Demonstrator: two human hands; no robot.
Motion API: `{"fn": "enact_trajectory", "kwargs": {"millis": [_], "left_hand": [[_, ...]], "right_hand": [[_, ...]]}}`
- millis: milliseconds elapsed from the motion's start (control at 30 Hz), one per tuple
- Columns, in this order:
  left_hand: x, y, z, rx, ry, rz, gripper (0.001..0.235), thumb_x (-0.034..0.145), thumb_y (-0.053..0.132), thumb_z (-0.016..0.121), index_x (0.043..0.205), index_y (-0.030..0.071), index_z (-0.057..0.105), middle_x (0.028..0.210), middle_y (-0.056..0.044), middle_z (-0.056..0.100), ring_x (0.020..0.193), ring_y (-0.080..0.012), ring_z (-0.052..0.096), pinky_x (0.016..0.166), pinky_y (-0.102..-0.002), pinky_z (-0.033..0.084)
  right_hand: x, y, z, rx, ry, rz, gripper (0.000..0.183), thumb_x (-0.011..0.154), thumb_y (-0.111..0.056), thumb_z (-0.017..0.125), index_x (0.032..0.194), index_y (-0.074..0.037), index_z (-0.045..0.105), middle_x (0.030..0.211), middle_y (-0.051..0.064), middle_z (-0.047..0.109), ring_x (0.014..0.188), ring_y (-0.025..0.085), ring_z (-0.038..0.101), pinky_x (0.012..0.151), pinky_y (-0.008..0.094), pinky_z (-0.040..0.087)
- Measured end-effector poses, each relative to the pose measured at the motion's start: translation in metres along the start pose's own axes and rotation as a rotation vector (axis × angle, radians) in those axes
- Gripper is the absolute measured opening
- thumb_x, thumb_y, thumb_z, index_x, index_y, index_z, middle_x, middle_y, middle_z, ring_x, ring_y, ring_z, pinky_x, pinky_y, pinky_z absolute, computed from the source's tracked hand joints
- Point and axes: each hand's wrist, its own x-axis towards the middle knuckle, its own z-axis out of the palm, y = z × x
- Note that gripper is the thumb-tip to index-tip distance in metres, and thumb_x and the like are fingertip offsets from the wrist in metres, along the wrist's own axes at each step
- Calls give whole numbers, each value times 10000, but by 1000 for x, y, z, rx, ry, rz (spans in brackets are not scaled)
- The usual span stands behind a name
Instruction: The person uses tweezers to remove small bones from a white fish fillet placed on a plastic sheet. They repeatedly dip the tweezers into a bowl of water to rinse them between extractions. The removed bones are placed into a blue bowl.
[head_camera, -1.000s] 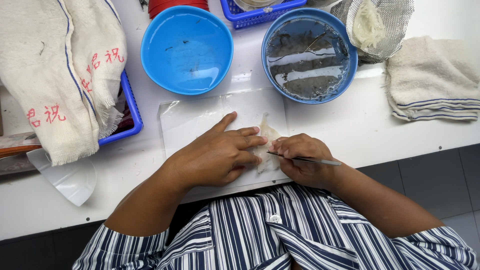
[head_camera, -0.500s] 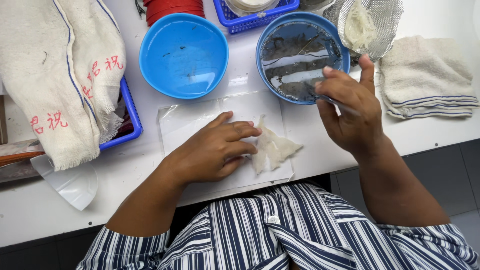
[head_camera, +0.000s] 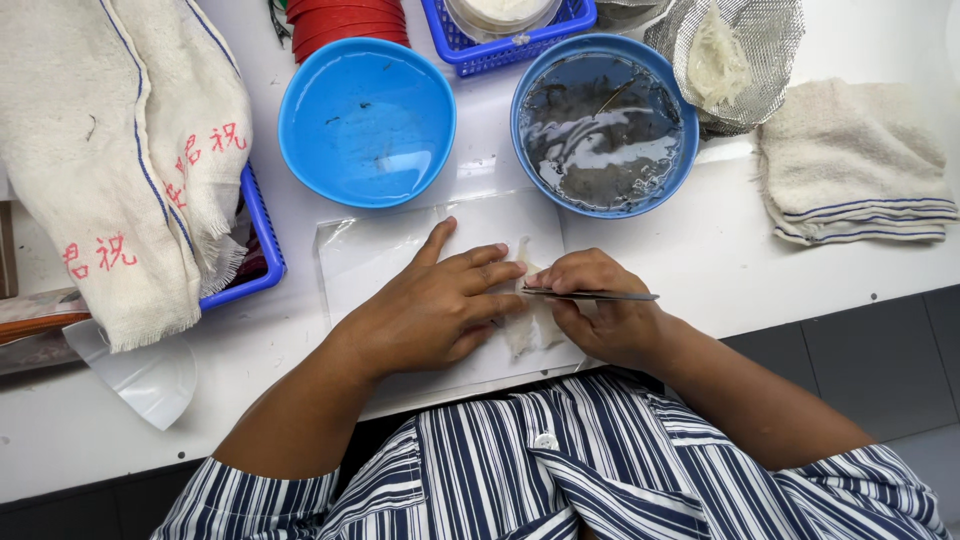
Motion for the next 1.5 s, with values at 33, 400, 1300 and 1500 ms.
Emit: {"fn": "enact_trajectory", "kwargs": {"millis": [33,400,1300,1500], "left_hand": [[0,0,0,1,0,1,405,893,244,690,1295,199,697,1426,-102,614,1335,-334,569,1113,-750,241],[1,0,-2,-18,-11,4,412,891,232,678,1301,198,703,1432,-125,609,1332,-353,572,1108,-758,233],[10,40,-66,57,168,90,290,956,79,650,1240,136,671,1340,-119,656,1267,-357,639,1110,-612,385],[-1,30,-54,109,184,-20,306,927,58,674,1224,133,671,1291,-113,675,1214,-330,647,1041,-568,433]], "right_hand": [[-1,2,1,-1,0,-1,265,950,39,681,1150,-59,537,1111,108,702,1085,228,688,985,315,594],[-5,6,2,-120,-41,-38,257,963,26,681,1162,-51,537,1115,82,671,1048,238,706,935,330,617],[69,-20,-131,-333,-79,-54,213,919,88,692,1084,-47,693,1066,78,761,914,171,746,1309,590,278],[58,-49,-124,-261,-122,-166,196,931,117,670,1075,-16,669,1073,119,744,997,224,748,1246,547,430]]}}
